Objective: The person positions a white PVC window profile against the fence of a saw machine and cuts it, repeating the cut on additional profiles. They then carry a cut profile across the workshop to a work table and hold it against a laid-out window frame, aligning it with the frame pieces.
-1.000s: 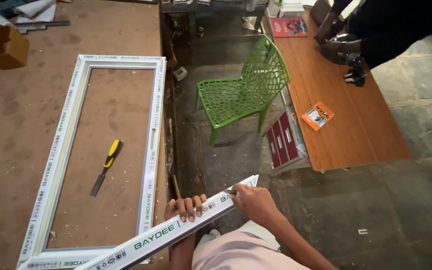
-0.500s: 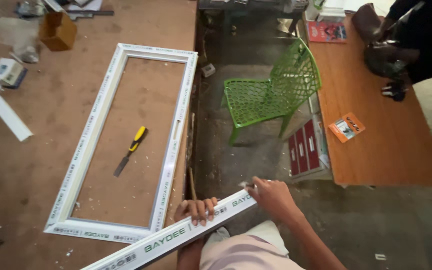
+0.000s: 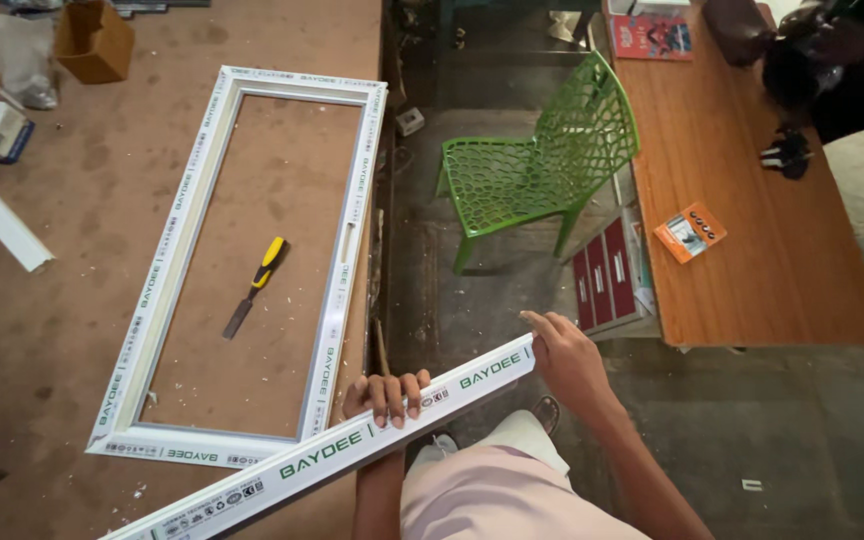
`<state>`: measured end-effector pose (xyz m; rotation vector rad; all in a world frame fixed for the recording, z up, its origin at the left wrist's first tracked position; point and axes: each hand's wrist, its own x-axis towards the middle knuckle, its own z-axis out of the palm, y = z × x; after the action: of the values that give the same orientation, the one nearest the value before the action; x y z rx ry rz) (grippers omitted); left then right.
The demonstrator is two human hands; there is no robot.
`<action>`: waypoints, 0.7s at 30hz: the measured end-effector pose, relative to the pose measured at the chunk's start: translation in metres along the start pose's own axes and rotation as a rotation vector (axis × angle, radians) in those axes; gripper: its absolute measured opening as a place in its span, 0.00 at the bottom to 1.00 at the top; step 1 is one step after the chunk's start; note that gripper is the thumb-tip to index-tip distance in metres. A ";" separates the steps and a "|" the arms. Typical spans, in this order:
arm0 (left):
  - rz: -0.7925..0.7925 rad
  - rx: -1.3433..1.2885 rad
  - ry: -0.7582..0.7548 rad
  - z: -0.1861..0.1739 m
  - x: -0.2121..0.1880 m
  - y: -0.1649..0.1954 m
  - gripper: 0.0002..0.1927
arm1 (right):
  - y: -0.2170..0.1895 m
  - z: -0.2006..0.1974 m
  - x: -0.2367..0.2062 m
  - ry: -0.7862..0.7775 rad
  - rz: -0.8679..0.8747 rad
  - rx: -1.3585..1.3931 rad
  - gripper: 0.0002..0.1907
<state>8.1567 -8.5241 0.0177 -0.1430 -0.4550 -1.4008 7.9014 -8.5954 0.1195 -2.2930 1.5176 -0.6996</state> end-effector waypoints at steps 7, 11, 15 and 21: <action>-0.029 -0.037 0.080 0.003 0.005 -0.008 0.33 | 0.004 -0.010 0.001 0.072 0.030 0.060 0.18; -0.105 -0.153 0.081 -0.002 0.013 -0.014 0.33 | 0.010 -0.016 -0.010 -0.036 0.270 0.027 0.19; -0.174 -0.214 0.123 -0.003 0.015 -0.030 0.34 | 0.020 -0.020 -0.042 0.104 0.306 0.071 0.17; -0.332 -0.176 0.265 0.044 0.013 -0.089 0.32 | 0.052 -0.058 -0.098 0.235 0.512 0.035 0.14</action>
<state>8.0624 -8.5360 0.0476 -0.0224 -0.1371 -1.7579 7.7977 -8.5253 0.1195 -1.7226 2.0664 -0.8502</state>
